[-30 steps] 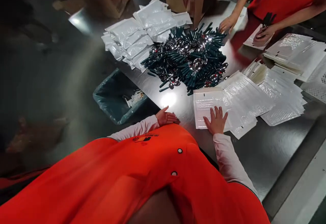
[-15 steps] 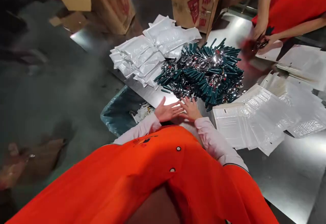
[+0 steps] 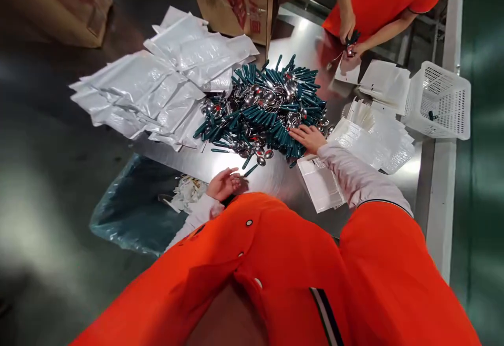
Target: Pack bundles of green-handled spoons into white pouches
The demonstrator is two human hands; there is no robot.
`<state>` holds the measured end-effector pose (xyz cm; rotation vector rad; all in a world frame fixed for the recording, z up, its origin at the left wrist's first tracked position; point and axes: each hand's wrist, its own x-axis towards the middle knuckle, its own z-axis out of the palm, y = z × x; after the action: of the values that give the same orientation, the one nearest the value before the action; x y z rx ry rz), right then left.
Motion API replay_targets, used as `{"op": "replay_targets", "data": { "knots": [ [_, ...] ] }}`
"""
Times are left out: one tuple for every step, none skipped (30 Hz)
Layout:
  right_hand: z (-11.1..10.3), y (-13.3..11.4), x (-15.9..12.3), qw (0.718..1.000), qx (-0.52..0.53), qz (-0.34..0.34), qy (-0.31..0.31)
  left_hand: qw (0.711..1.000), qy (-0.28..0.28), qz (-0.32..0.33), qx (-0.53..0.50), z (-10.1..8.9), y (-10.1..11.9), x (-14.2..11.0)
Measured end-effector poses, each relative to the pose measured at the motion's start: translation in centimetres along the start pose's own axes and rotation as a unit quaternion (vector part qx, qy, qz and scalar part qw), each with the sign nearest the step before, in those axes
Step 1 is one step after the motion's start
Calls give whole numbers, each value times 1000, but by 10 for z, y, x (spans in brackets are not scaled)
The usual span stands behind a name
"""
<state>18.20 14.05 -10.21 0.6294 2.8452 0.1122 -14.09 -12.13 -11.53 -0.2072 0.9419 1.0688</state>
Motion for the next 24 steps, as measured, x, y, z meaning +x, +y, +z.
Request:
{"op": "replay_targets", "data": {
  "knots": [
    [5,-4,5,1000,-3,-17,1,1000,3,-17,-7,3,-12,3],
    [9,-7,11,1000,-2,-29,4,999,3,-38,-10,5,-22,5],
    [13,-8,17,999,2,-41,6,998,1,-58,-9,6,-31,6],
    [17,-8,23,998,8,-57,9,997,2,-73,-4,6,-36,6],
    [20,-7,29,997,17,-77,11,997,5,-81,3,4,-40,6],
    [22,-5,35,995,27,-100,12,997,11,-80,12,2,-40,5],
    [23,-2,41,991,37,-126,13,997,19,-72,20,-2,-39,4],
    [24,1,46,988,47,-148,15,997,30,-59,27,-6,-35,3],
    [24,3,50,984,57,-167,17,998,42,-44,33,-10,-31,2],
    [23,5,53,981,65,-181,19,997,55,-30,37,-13,-26,2],
    [23,6,55,978,74,-191,22,997,68,-18,38,-16,-22,1],
    [22,6,57,976,83,-201,24,996,80,-8,39,-17,-17,0],
    [21,6,57,973,94,-209,26,995,88,0,41,-17,-14,0],
    [21,6,57,971,108,-213,30,995,93,5,43,-15,-12,0],
    [21,6,58,968,126,-215,35,994,95,6,46,-13,-11,0],
    [21,6,58,965,149,-213,43,994,96,5,50,-10,-11,1],
    [21,7,59,960,179,-209,53,994,95,0,55,-6,-11,2],
    [21,7,60,953,216,-205,63,994,94,-6,60,-3,-13,4],
    [21,7,62,942,257,-202,71,993,94,-14,65,1,-15,6],
    [21,7,65,930,300,-198,77,993,94,-21,69,4,-18,8],
    [20,7,68,916,343,-189,84,993,95,-27,72,8,-20,10],
    [18,6,71,903,383,-173,93,992,96,-34,73,11,-22,12],
    [15,6,74,890,418,-146,109,992,97,-41,75,15,-24,14],
    [11,6,77,876,450,-109,134,991,98,-49,78,18,-25,16]
  ]
}}
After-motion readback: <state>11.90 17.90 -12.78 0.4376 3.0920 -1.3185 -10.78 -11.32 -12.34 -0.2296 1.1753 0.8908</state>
